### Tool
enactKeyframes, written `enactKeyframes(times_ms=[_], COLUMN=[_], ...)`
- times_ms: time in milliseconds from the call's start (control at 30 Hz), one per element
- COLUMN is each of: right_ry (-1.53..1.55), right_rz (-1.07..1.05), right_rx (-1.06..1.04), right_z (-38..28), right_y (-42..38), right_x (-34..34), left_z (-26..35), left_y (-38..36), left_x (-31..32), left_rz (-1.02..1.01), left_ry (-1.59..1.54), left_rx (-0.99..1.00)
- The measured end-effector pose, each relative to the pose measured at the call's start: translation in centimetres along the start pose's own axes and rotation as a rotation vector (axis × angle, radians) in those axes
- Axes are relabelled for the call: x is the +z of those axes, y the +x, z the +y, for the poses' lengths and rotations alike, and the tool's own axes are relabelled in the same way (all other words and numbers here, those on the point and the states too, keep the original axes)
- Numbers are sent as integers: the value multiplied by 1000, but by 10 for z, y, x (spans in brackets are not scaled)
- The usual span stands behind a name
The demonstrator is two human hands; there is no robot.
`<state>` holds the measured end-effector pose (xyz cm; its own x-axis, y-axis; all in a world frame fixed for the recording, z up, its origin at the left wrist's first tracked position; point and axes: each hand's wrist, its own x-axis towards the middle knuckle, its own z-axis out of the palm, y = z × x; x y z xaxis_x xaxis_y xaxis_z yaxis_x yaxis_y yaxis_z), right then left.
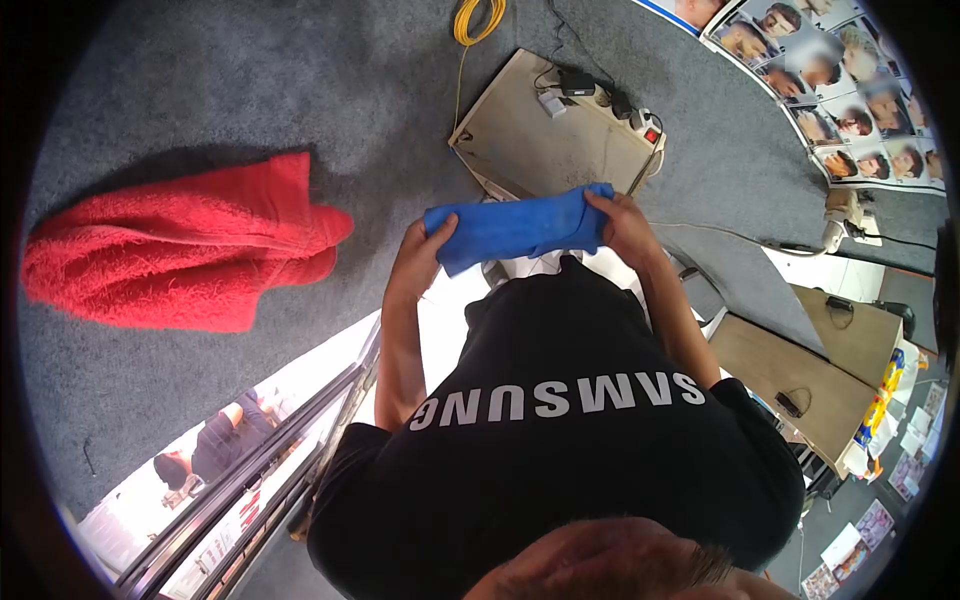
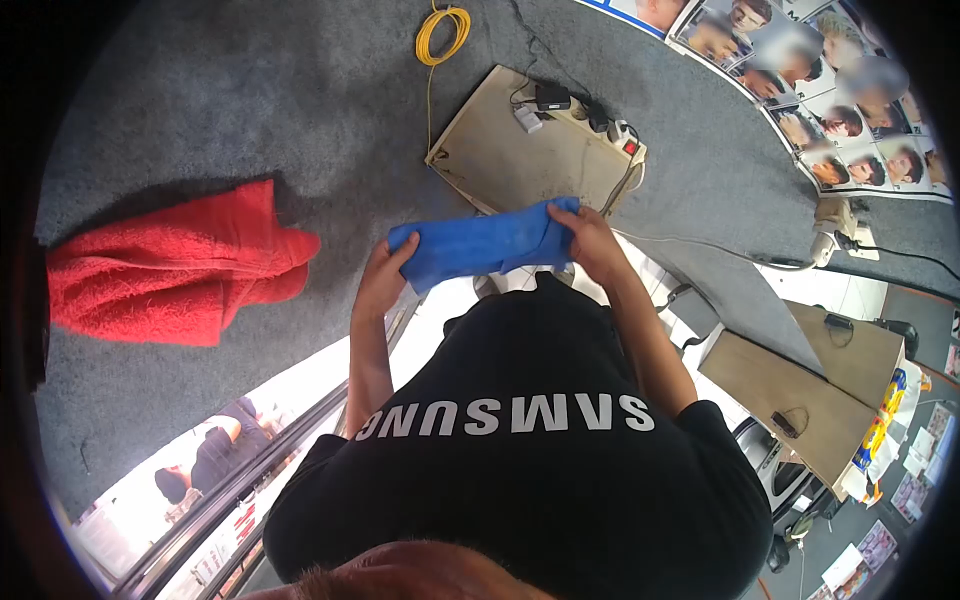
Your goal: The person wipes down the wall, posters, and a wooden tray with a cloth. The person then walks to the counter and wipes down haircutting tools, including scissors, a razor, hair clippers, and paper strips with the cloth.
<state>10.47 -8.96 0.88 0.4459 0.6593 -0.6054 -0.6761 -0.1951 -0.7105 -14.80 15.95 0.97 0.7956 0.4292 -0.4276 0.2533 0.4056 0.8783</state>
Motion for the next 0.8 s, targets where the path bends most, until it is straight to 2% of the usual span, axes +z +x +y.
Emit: enactKeyframes(times_ms=[133, 233, 267, 333, 400, 433, 500, 567, 600, 667, 733, 767, 800], right_ry=[-672, -754, -823, -695, -669, -705, -943, -1353, -1349, -1437, -1463, -1397, -1327], right_rz=[75, 44, 122, 231, 205, 122, 13, -39, 12, 202, 335, 395, 453], right_rx=[-215, -189, -183, -190, -247, -298, -385, -447, -488, -762, -989, -886, -782], right_z=[-24, -26, -36, -22, -13, -11, -10, -15, -9, -11, -18, -16, -12], right_y=[-1, -9, -22, -30, -42, -50, -62, -74, -70, -65, -56, -49, -42], right_x=[-13, -25, -14, -19, -26, -28, -23, -13, -14, -4, 9, 14, 21], left_z=[18, 13, 10, -22, -20, -19, -4, -10, -15, -6, 2, 3, -2], left_y=[12, 7, 2, 0, -17, -25, -37, -27, -20, -8, 8, 17, 24], left_x=[-7, 1, 4, -8, 7, 14, 29, 20, 15, 16, 14, 12, 10], left_rz=[74, 231, 298, 227, 125, 77, 7, -23, -4, 98, 173, 212, 215], left_ry=[228, 337, 356, 535, 649, 701, 878, 1039, 1082, 1164, 1262, 1305, 1277], left_rx=[10, 43, 61, 50, 168, 231, 277, 263, 287, 355, 628, 765, 626])
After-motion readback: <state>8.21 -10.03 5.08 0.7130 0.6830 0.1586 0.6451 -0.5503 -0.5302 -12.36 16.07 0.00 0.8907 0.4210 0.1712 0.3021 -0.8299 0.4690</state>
